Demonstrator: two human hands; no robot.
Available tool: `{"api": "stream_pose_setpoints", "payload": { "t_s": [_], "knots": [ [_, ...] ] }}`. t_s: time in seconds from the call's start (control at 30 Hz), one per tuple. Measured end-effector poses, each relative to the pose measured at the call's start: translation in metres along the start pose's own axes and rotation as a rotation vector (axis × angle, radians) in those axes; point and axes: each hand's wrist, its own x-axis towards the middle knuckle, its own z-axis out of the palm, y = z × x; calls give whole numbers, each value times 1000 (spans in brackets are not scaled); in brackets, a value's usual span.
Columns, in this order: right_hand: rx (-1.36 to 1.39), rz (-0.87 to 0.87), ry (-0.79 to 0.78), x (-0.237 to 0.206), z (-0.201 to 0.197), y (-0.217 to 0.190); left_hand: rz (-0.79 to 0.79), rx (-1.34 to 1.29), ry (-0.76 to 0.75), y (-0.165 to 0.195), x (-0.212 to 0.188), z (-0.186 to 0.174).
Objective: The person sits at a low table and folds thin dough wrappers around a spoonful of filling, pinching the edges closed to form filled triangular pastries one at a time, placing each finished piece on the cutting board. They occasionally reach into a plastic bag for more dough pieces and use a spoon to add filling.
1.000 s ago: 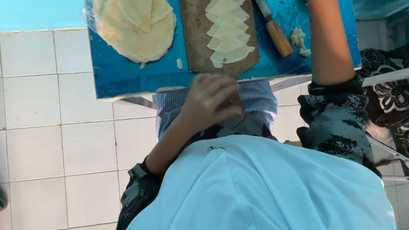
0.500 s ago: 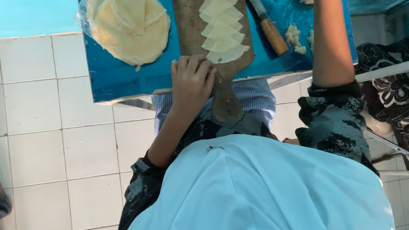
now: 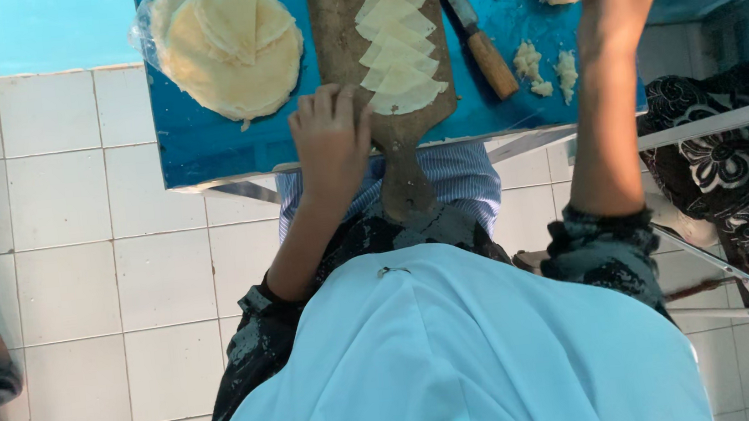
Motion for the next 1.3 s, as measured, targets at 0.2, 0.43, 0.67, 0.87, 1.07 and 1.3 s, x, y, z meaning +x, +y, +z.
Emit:
{"api": "stream_pose_setpoints", "payload": {
  "t_s": [0.2,0.43,0.67,0.87,1.07,1.3],
  "knots": [
    [-343,119,-278,-91,15,13,-35,18,-28,13,2,11],
    [-630,-174,-374,-129,42,16,-78,19,-88,11,8,26],
    [-761,-319,-378,-136,45,16,-46,-244,-22,7,16,30],
    [-786,-342,-380,-138,49,17,42,-249,-27,3,16,27],
    [-752,-313,-383,-136,48,16,92,-227,-39,2,15,29],
    [-744,-292,-372,-135,47,16,104,-220,-51,2,14,30]
  ]
}}
